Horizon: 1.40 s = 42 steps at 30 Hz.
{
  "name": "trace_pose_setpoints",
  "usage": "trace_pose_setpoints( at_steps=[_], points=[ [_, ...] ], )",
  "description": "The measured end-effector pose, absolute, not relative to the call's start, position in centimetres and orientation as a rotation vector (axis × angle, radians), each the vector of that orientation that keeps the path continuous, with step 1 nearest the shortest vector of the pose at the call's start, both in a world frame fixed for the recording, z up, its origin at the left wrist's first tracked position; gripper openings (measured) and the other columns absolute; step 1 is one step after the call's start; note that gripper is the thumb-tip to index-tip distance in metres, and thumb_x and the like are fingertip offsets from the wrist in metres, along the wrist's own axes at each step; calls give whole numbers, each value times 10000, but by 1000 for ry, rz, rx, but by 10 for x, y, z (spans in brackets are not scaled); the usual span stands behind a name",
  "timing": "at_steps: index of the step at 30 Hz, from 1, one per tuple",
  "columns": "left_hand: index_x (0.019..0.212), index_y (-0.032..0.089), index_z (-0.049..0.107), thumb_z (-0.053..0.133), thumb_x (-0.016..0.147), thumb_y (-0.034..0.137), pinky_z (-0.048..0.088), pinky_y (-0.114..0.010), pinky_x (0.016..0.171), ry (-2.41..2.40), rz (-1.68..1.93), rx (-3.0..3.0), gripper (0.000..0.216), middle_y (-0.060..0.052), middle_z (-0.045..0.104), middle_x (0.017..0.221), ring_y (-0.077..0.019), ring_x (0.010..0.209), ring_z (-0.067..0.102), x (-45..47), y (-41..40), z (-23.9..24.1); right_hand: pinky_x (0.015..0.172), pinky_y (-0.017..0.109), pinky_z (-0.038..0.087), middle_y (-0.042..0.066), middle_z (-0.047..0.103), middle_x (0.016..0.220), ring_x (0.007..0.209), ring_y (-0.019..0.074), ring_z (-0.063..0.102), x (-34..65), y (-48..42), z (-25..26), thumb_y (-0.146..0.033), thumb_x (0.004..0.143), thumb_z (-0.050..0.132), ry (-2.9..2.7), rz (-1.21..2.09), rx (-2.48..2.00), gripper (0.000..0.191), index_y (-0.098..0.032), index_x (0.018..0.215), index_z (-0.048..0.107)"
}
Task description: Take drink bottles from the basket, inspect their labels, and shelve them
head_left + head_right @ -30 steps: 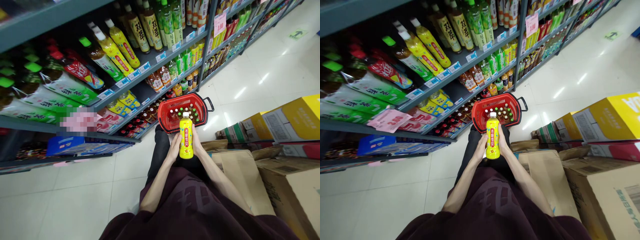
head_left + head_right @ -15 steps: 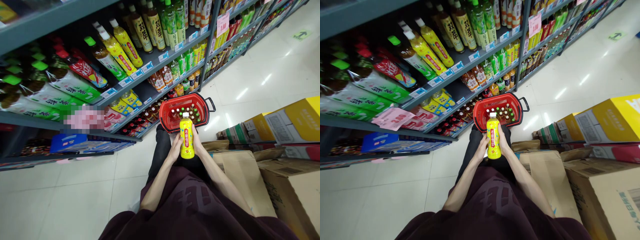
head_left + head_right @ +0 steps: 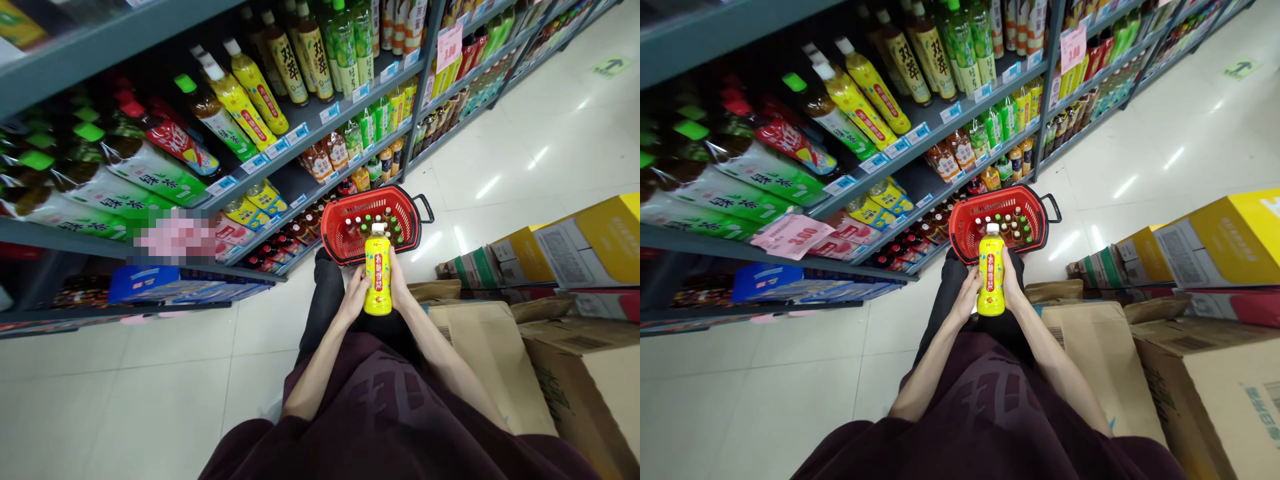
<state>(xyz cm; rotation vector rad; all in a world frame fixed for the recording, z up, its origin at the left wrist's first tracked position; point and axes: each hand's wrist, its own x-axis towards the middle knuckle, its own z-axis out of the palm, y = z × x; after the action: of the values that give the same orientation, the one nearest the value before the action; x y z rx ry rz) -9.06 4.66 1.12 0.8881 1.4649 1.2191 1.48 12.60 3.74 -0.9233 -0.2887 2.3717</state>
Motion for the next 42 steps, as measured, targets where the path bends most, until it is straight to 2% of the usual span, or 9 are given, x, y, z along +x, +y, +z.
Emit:
trace_pose_setpoints(
  at_steps=[5, 13, 20, 42],
  points=[
    [1314, 211, 583, 535, 968, 518, 488, -324, 964, 1509, 1186, 919, 465, -38, 651, 1110, -221, 1062, 615, -90, 47, 12, 568, 360, 622, 73, 724, 635, 692, 266, 735, 17, 129, 38, -794, 883, 486, -263, 2395, -914, 634, -212, 751, 702],
    [1311, 213, 574, 507, 980, 497, 462, -332, 1005, 1508, 1198, 958, 441, -50, 659, 1167, -231, 1115, 607, -91, 46, 12, 584, 356, 628, 63, 719, 621, 710, 271, 743, 16, 127, 43, -796, 861, 532, -308, 2409, -893, 617, -211, 803, 720],
    [1305, 214, 579, 511, 978, 508, 467, -332, 984, 1511, 1186, 953, 445, -45, 653, 1133, -228, 1078, 604, -91, 46, 14, 565, 374, 615, 66, 719, 629, 703, 287, 741, 16, 127, 42, -819, 814, 563, -340, 2393, -931, 612, -226, 825, 713],
    [1322, 222, 584, 513, 978, 491, 460, -364, 1030, 1488, 1168, 918, 442, -58, 651, 1198, -237, 1118, 602, -91, 46, 15, 555, 368, 614, 60, 707, 614, 706, 276, 735, 16, 127, 37, -847, 799, 560, -338, 2372, -927, 637, -230, 768, 719]
  ],
)
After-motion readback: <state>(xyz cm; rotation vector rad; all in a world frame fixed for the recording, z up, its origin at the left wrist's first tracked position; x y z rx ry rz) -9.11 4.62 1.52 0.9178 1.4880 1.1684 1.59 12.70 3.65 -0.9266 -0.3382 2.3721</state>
